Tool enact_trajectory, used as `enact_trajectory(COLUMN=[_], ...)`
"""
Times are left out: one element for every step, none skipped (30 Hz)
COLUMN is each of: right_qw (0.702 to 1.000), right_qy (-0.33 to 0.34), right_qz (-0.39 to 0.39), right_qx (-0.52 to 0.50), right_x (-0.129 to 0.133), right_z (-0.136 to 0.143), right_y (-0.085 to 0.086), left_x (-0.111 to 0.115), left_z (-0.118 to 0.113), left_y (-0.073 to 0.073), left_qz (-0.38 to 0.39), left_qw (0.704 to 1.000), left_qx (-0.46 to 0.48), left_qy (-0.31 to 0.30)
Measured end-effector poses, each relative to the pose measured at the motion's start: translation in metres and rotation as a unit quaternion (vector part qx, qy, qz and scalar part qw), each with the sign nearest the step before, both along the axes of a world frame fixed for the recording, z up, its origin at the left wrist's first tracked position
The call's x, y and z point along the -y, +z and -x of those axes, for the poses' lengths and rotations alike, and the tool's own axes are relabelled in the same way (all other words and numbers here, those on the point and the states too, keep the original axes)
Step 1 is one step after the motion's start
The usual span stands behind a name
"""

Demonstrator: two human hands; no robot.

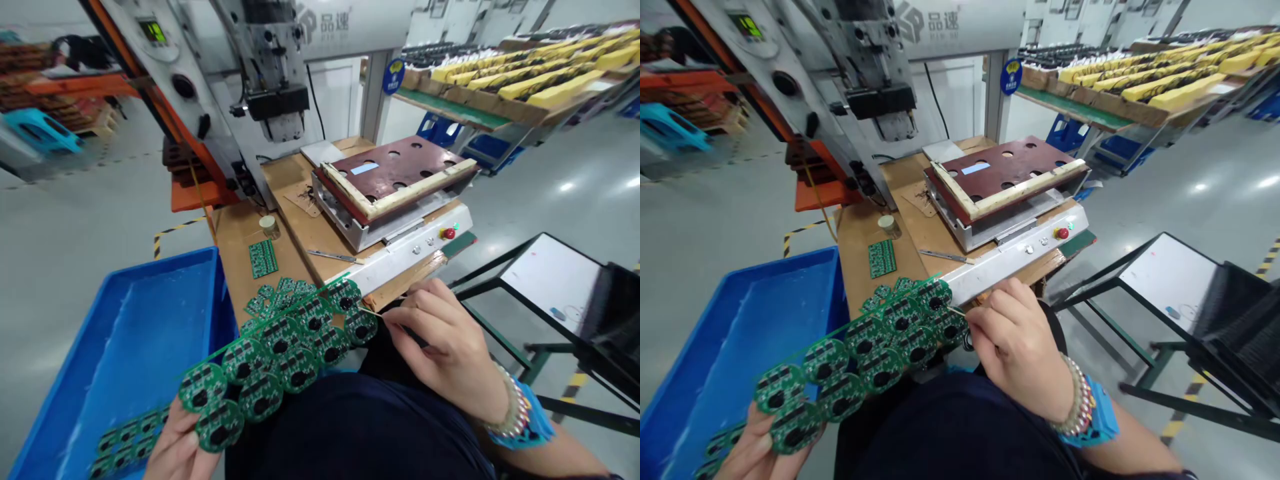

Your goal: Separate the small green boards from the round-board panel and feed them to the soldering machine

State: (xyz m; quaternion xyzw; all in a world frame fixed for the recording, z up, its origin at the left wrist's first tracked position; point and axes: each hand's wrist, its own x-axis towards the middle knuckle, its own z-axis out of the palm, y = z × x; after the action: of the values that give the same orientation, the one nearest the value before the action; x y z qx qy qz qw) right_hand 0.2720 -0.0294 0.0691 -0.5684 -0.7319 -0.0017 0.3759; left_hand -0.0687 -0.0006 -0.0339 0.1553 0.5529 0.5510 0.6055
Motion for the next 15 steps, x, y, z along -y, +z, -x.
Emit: enact_trajectory(right_qw=[1.000,1.000,1.000,1.000,1.000,1.000,1.000,1.000,1.000,1.000,1.000,1.000,1.000,0.999,0.999], right_qy=[0.001,0.001,0.001,0.000,0.001,0.001,0.002,0.002,0.003,0.004,0.007,0.011,0.018,0.026,0.034], right_qz=[0.003,0.004,0.007,0.010,0.013,0.016,0.018,0.019,0.018,0.015,0.011,0.008,0.007,0.007,0.007], right_qx=[0.003,0.006,0.011,0.016,0.020,0.023,0.023,0.020,0.013,0.004,-0.006,-0.016,-0.023,-0.027,-0.028], right_x=[0.000,0.000,0.000,-0.001,-0.001,-0.001,-0.001,0.000,0.000,0.000,0.001,0.001,0.001,0.001,0.001], right_z=[0.000,-0.001,-0.001,-0.002,-0.002,-0.002,-0.003,-0.003,-0.003,-0.003,-0.002,-0.001,-0.001,0.001,0.002], right_y=[0.000,-0.001,-0.001,-0.001,-0.001,-0.001,-0.001,0.000,0.001,0.001,0.002,0.002,0.003,0.003,0.002], left_x=[0.000,0.000,0.000,0.000,-0.001,-0.001,-0.002,-0.002,-0.003,-0.003,-0.003,-0.003,-0.003,-0.003,-0.002], left_z=[-0.001,-0.002,-0.003,-0.004,-0.004,-0.004,-0.004,-0.005,-0.005,-0.006,-0.007,-0.009,-0.011,-0.013,-0.015], left_y=[0.001,0.003,0.004,0.004,0.005,0.005,0.005,0.005,0.005,0.005,0.006,0.006,0.007,0.009,0.010], left_qz=[0.007,0.009,0.007,0.004,0.000,-0.002,-0.004,-0.004,-0.003,-0.004,-0.005,-0.008,-0.011,-0.013,-0.016], left_qw=[1.000,1.000,1.000,1.000,1.000,1.000,1.000,1.000,1.000,1.000,1.000,1.000,1.000,1.000,1.000], left_qx=[0.003,0.008,0.012,0.015,0.014,0.012,0.010,0.006,0.003,-0.001,-0.005,-0.008,-0.009,-0.007,-0.001], left_qy=[0.003,0.004,0.004,0.001,-0.002,-0.005,-0.007,-0.008,-0.010,-0.008,-0.005,-0.002,-0.003,-0.008,-0.016])
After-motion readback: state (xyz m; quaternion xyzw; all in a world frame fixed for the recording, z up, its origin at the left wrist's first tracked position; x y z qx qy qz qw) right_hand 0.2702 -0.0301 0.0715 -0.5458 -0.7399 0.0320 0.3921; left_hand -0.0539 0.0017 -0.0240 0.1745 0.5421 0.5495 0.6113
